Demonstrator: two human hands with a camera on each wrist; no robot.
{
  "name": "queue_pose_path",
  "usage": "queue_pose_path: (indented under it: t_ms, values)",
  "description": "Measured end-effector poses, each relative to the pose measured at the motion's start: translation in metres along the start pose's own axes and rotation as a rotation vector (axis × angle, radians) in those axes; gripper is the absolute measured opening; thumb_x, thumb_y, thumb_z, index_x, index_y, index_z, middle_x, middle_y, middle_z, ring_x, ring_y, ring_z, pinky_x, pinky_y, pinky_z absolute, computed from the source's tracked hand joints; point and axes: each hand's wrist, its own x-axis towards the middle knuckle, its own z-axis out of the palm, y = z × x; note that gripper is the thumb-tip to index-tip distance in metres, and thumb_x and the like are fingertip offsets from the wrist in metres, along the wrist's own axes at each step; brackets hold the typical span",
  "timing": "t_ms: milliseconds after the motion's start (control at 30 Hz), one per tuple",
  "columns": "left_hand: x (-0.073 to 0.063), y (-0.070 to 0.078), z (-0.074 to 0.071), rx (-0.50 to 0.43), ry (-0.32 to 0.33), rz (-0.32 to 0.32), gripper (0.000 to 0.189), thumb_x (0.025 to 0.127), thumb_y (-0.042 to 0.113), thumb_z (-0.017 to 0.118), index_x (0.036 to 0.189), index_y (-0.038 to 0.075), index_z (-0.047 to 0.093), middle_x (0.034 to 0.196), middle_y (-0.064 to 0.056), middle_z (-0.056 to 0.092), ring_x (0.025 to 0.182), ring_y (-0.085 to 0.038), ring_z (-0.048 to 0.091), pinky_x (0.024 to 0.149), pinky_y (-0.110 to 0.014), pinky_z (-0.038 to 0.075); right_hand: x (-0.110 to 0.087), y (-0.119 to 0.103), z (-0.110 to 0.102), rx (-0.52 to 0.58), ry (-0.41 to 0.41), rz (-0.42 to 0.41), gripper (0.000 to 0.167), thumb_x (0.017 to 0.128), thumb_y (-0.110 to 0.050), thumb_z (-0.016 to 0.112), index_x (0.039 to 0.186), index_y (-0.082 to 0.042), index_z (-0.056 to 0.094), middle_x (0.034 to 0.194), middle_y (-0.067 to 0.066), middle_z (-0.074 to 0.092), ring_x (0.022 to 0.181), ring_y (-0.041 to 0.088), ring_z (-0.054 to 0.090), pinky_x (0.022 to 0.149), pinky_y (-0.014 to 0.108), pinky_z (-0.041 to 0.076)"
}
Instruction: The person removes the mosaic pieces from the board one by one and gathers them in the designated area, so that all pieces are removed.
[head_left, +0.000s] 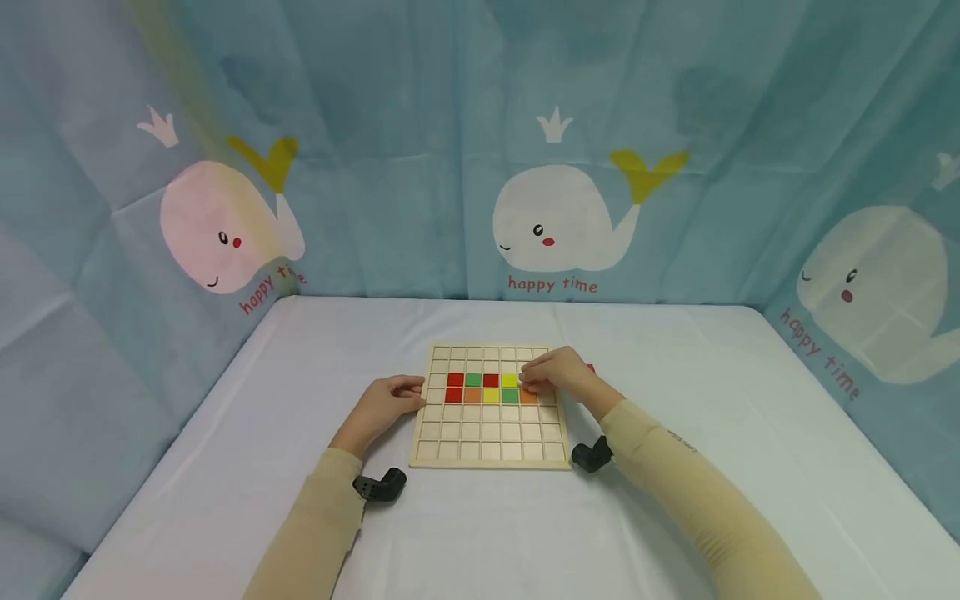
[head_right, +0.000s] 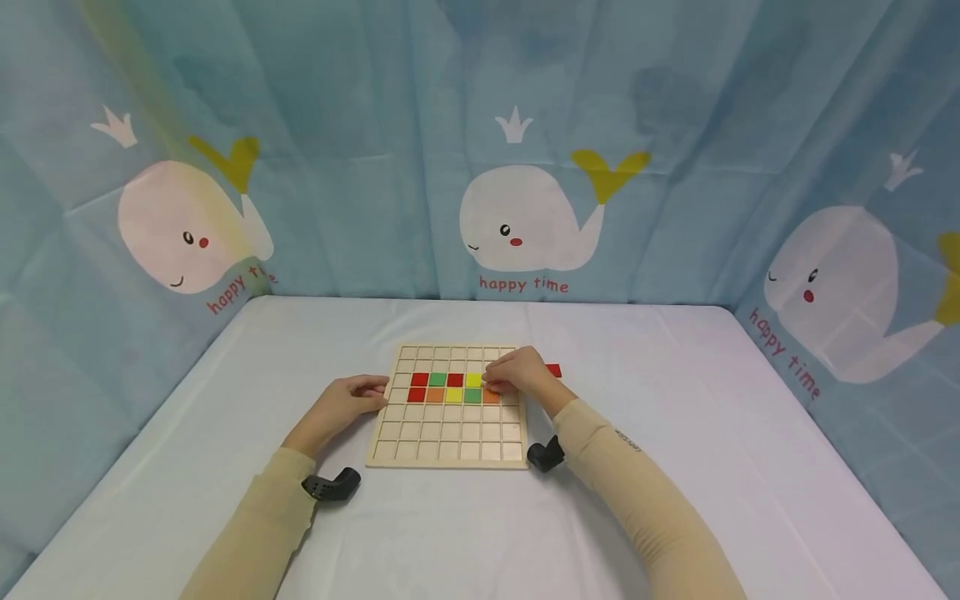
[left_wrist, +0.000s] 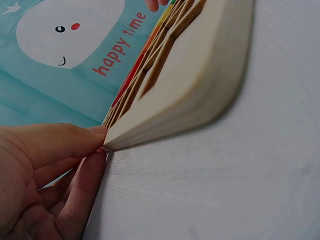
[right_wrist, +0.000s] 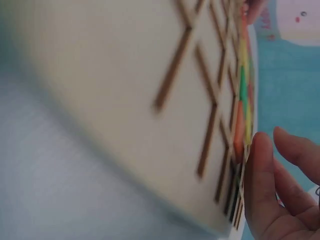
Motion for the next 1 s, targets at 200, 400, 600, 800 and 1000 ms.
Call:
queue_pose_path:
  t_ms: [200, 400, 600, 800, 1000]
  values:
    - [-0.0010, 0.0005, 0.0008, 0.001, -0.014, -0.010, 0.045, 0.089, 0.014, 0.073, 0.132, 0.007, 0.063, 0.105, -0.006, 0.069, 0.097, -0.016, 0.061, 0.090, -0.033, 0.046, 0.0006, -0.0032, 0.0004, 0.026, -0.016, 0.005, 0.030, 0.089, -0.008, 0.072, 0.115, 0.008, 0.069, 0.095, 0.014, 0.077, 0.069, 0.010, 0.073, 0.068, 0.023, 0.058]
    - [-0.0020, 0.0028, -0.0003, 0.002, -0.001, -0.014, 0.045, 0.088, 0.014, 0.073, 0.132, 0.007, 0.063, 0.104, -0.006, 0.069, 0.097, -0.017, 0.060, 0.090, -0.033, 0.046, 0.0034, -0.0044, 0.0020, -0.024, -0.025, -0.006, 0.028, 0.089, -0.009, 0.073, 0.113, 0.007, 0.071, 0.092, 0.012, 0.077, 0.068, 0.008, 0.072, 0.068, 0.023, 0.057]
    - [-0.0023, 0.0020, -0.0002, -0.008, -0.006, -0.022, 0.046, 0.088, 0.013, 0.073, 0.132, 0.006, 0.062, 0.107, -0.007, 0.069, 0.098, -0.017, 0.061, 0.091, -0.033, 0.046, 0.0062, -0.0024, 0.0014, -0.030, -0.053, -0.013, 0.027, 0.088, -0.007, 0.073, 0.110, 0.008, 0.072, 0.090, 0.012, 0.077, 0.064, 0.009, 0.070, 0.066, 0.022, 0.057]
    - [-0.0012, 0.0010, 0.0020, 0.001, 0.004, -0.024, 0.045, 0.088, 0.013, 0.073, 0.132, 0.006, 0.063, 0.105, -0.007, 0.070, 0.098, -0.017, 0.061, 0.092, -0.035, 0.046, 0.0085, -0.0020, 0.0033, -0.051, -0.056, -0.015, 0.024, 0.086, -0.006, 0.075, 0.106, 0.008, 0.073, 0.088, 0.013, 0.077, 0.061, 0.009, 0.069, 0.064, 0.022, 0.057]
    - [0.0012, 0.0006, 0.0018, 0.028, 0.010, -0.011, 0.047, 0.088, 0.014, 0.073, 0.133, 0.006, 0.062, 0.107, -0.007, 0.069, 0.098, -0.017, 0.061, 0.093, -0.037, 0.046, 0.0086, -0.0048, 0.0057, -0.098, -0.031, -0.017, 0.020, 0.086, -0.009, 0.075, 0.101, 0.005, 0.076, 0.085, 0.010, 0.077, 0.057, 0.007, 0.066, 0.063, 0.020, 0.055]
